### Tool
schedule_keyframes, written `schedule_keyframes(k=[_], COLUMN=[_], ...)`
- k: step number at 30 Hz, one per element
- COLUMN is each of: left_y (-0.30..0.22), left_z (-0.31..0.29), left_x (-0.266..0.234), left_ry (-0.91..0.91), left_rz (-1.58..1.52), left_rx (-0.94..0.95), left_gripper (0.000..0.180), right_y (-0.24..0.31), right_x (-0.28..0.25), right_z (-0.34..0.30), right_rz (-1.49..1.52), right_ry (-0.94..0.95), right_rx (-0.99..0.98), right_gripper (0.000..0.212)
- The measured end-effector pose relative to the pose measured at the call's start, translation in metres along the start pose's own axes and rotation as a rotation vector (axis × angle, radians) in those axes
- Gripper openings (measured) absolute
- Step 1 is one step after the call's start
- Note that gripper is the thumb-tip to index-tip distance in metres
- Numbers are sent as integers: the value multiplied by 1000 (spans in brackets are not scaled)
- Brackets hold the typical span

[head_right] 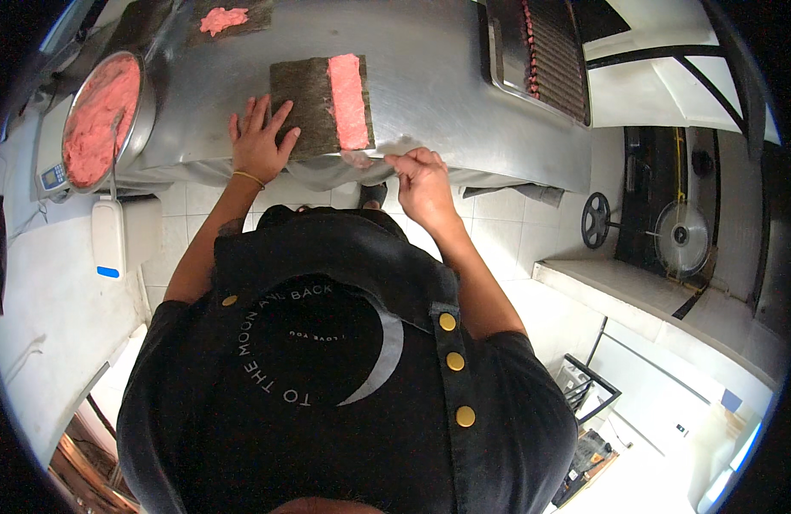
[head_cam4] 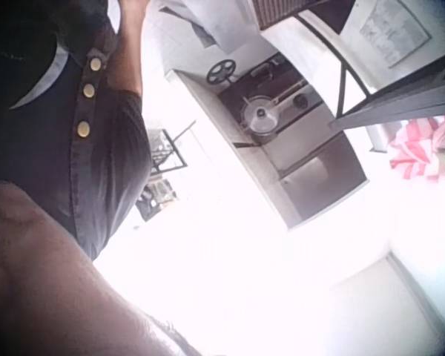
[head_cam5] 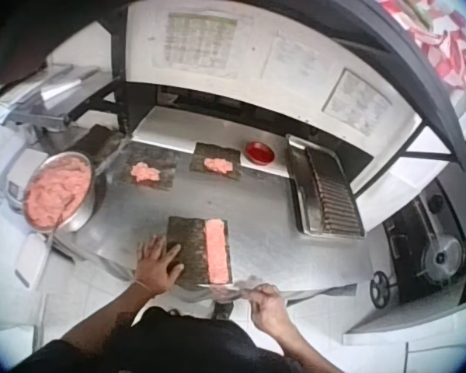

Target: The person spreads a pink paste onto sheets of seaweed using a spoon, rolls a sheet into a cylinder by hand, and places it into a tray.

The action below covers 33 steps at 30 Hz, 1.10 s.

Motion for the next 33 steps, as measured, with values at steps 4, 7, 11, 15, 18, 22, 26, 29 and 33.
schedule_keyframes(k=[4,7,11,15,18,22,26,29,33], left_y=[-4,-4,-2,-3,0,0,-6,-5,-6], left_z=[-1,-1,1,8,7,6,6,4,5], left_x=[-1,1,-3,-5,-7,-7,-9,-7,-5], left_ry=[34,30,42,89,119,143,139,143,133], left_rz=[2,-32,-29,-73,-92,-100,-94,-86,-102], left_rx=[-5,-9,-42,-96,-148,-214,-251,-291,-319], left_gripper=[58,57,56,58,59,60,60,61,61], right_y=[-23,-21,-20,-111,-133,-109,-92,-84,-83], right_x=[2,21,2,2,-4,15,41,49,43], right_z=[21,10,37,137,202,236,224,199,169], right_rz=[40,59,254,406,314,319,175,68,132], right_ry=[-1,99,132,-95,-176,-66,12,86,191], right_rx=[77,2,-59,159,152,-114,-262,-316,-345], right_gripper=[30,31,24,24,25,28,29,29,29])
Point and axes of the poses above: each hand's wrist, its own z-axis towards the middle knuckle, its own x-axis out of the palm, y = z × x, the point moved 10 cm from there along z, towards the middle knuckle, and after that the axes turned 8 degrees about -z, right-handed, at the moved point
